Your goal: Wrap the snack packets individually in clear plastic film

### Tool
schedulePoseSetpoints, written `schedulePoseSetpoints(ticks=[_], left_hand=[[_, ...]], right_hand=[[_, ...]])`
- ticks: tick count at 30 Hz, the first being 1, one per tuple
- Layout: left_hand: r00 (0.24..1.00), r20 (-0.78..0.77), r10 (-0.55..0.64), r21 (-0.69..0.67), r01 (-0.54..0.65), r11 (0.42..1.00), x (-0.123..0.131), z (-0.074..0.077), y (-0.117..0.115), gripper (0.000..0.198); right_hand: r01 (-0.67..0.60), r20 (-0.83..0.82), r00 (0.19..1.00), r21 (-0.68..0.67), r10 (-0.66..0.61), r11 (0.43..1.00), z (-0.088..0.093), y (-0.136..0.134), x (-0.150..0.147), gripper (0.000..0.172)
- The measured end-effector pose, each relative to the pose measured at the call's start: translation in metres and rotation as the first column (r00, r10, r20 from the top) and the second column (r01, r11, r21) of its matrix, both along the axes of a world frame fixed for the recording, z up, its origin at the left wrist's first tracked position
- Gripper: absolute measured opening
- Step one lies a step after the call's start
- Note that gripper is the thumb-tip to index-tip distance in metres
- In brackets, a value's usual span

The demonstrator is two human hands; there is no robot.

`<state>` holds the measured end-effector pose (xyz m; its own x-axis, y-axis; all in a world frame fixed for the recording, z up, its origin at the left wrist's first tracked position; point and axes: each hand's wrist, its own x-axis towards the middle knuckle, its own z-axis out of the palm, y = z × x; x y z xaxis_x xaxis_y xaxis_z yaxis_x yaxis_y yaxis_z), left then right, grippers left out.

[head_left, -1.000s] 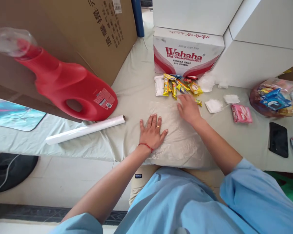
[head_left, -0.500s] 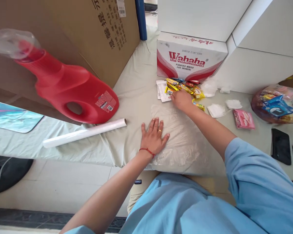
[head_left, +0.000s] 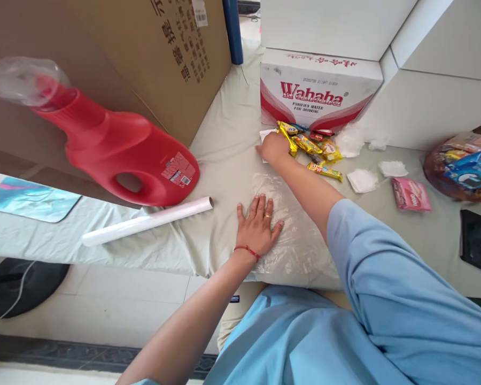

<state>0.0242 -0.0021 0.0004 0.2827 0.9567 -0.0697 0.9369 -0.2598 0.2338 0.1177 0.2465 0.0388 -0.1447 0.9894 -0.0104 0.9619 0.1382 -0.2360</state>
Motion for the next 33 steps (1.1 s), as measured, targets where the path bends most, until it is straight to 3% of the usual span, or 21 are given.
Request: schedulePoseSetpoints(ticks=[3, 5, 9, 12, 13, 15, 18, 21, 23, 30, 33], left_hand=[[1.000, -0.010, -0.006, 0.002, 0.006, 1.000, -0.001, 0.000, 0.000, 0.072], [1.000, -0.013, -0.003, 0.009, 0.003, 1.000, -0.001, -0.001, 0.000, 0.072], [1.000, 0.001, -0.007, 0.020, 0.007, 1.000, 0.000, -0.001, -0.001, 0.072], [1.000, 0.012, 0.003, 0.022, -0.003, 1.000, 0.001, -0.001, -0.001, 0.072], [1.000, 0.013, 0.005, 0.022, -0.005, 1.000, 0.002, -0.001, -0.001, 0.072], [1.000, 0.011, 0.003, 0.024, -0.003, 1.000, 0.002, 0.000, 0.000, 0.070], [1.000, 0.010, 0.005, 0.027, -0.006, 1.000, 0.001, 0.000, 0.000, 0.067], [0.999, 0.023, 0.025, 0.036, -0.026, 0.999, -0.001, 0.000, 0.001, 0.063], [0.999, 0.032, 0.033, 0.043, -0.034, 0.998, -0.001, -0.001, 0.002, 0.062], [0.999, 0.025, 0.045, 0.036, -0.046, 0.998, 0.001, -0.002, 0.003, 0.060], [0.999, 0.025, 0.048, 0.032, -0.049, 0.998, 0.002, 0.000, 0.003, 0.060]], right_hand=[[0.156, -0.015, 0.988, -0.024, -0.157, 0.987, 0.002, -0.005, -0.005, 0.046], [0.152, -0.058, 0.986, -0.053, -0.155, 0.987, 0.007, -0.016, 0.000, 0.048], [0.031, -0.138, 0.989, -0.140, -0.051, 0.990, 0.021, -0.055, 0.038, 0.059], [-0.045, -0.200, 0.980, -0.139, 0.016, 0.989, 0.034, -0.098, 0.090, 0.064], [-0.085, -0.295, 0.955, -0.148, 0.038, 0.985, 0.038, -0.114, 0.109, 0.067], [-0.174, -0.426, 0.901, -0.177, 0.084, 0.969, 0.044, -0.145, 0.143, 0.071], [-0.346, -0.444, 0.869, -0.226, 0.220, 0.911, 0.045, -0.184, 0.169, 0.069], [-0.459, -0.321, 0.869, -0.242, 0.376, 0.855, 0.036, -0.209, 0.164, 0.067], [-0.467, -0.221, 0.881, -0.270, 0.417, 0.842, 0.027, -0.215, 0.154, 0.068], [-0.345, -0.157, 0.936, -0.230, 0.315, 0.910, 0.011, -0.220, 0.142, 0.060], [-0.360, -0.120, 0.932, -0.236, 0.341, 0.902, 0.010, -0.225, 0.140, 0.061]])
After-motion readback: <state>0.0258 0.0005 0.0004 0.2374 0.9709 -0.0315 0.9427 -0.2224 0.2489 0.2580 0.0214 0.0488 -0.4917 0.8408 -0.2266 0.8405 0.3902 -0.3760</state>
